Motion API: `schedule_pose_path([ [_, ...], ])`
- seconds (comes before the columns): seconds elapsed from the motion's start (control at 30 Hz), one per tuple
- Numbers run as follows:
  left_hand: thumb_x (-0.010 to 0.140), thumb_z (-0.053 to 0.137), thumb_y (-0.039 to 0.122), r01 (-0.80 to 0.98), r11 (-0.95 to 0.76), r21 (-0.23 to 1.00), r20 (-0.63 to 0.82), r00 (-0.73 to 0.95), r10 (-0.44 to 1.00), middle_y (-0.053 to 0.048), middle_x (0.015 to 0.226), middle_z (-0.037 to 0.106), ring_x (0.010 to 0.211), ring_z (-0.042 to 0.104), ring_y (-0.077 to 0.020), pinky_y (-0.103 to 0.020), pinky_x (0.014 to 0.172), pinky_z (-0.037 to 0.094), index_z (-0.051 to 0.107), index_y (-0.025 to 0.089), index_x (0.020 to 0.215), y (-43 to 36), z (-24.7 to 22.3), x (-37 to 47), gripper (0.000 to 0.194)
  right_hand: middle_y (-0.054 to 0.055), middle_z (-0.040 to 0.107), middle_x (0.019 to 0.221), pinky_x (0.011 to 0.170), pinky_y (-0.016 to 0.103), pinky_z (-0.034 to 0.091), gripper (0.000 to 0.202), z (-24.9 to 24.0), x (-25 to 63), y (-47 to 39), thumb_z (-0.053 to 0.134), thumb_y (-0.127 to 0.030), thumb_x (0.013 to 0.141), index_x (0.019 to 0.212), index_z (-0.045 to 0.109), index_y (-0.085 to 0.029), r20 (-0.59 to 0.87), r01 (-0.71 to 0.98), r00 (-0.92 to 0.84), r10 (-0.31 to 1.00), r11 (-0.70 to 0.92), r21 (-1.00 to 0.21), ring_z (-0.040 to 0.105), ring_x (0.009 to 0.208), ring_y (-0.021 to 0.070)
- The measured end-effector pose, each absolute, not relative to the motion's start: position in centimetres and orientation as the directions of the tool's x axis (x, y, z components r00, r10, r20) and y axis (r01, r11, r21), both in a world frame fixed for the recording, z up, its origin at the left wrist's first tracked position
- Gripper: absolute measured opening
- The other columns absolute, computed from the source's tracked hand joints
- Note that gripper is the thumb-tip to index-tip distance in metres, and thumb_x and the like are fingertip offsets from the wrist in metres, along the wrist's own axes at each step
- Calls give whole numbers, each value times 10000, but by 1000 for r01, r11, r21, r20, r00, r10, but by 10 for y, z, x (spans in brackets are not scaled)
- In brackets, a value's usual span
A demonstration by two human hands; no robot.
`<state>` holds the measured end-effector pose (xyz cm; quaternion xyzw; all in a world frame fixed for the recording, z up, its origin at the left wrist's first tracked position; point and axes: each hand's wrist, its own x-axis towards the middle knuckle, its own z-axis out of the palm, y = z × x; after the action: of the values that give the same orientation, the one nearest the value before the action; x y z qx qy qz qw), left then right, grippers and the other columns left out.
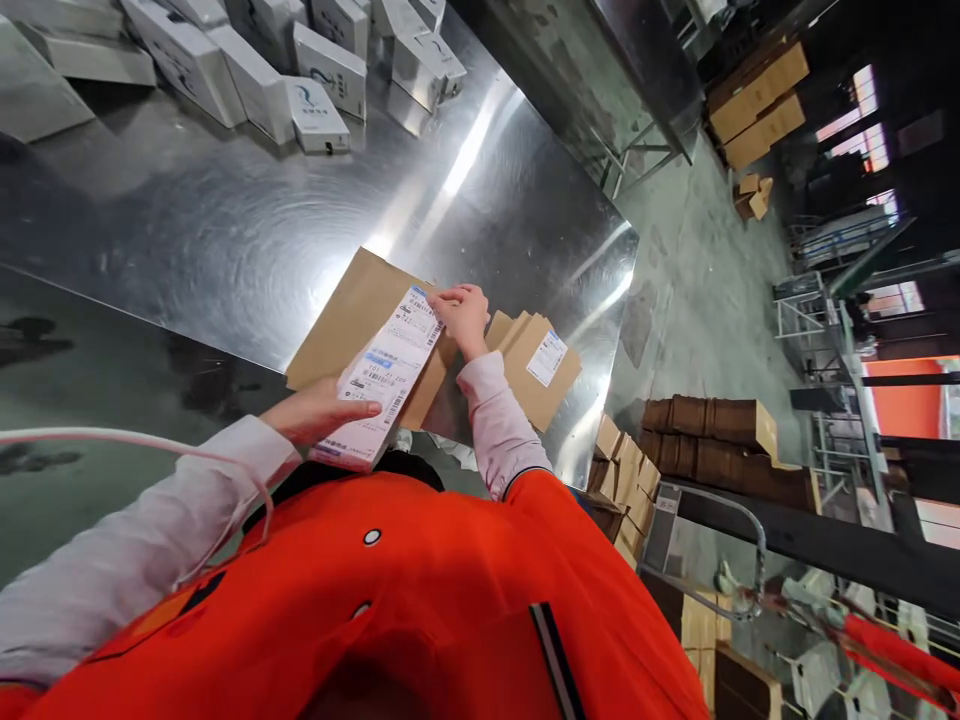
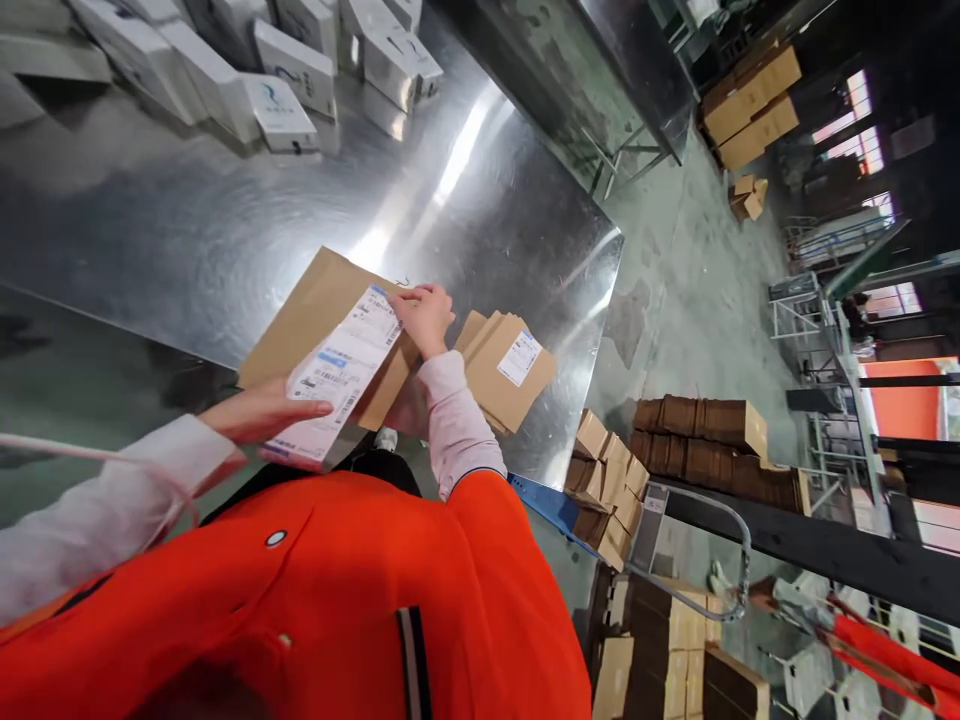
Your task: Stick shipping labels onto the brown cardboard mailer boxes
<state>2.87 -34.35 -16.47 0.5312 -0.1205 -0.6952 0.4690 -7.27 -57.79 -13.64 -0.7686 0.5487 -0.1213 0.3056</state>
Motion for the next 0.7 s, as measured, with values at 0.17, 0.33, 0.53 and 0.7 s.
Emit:
schedule_pose_path([
  [0.17,321,1040,562,497,-600,626,-706,35,-707,-193,1076,815,1151,731,-446,-542,1022,594,766,144,1025,-330,-157,22,863,53,647,1292,1140,459,410,155,-149,-64,-581,822,-367,864,911,837,-220,-137,-791,372,-918,-236,-564,571,1276,266],
  [0.33,235,1046,547,517,-608,602,-720,22,-694,-214,1132,802,1207,695,-483,-574,1069,558,781,146,967,-324,-152,21,876,49,629,1300,1130,464,411,181,-155,-65,-579,792,-407,898,943,838,-238,-125,-797,404,-906,-281,-534,550,1285,266],
  [0.53,265,1058,477,544,-559,626,-673,15,-739,-217,1137,799,1174,714,-457,-520,1024,591,783,142,980,-330,-161,25,836,65,622,1313,1138,479,406,204,-162,-61,-583,786,-418,906,954,835,-226,-137,-811,395,-908,-275,-517,538,1283,270],
  [0.7,305,1016,507,446,-704,552,-793,23,-608,-184,1038,820,1159,720,-461,-474,919,643,779,161,857,-297,-179,22,693,95,601,1381,1134,508,418,289,-166,-61,-585,751,-449,934,1131,804,-245,-142,-844,374,-916,-273,-462,541,1308,293],
])
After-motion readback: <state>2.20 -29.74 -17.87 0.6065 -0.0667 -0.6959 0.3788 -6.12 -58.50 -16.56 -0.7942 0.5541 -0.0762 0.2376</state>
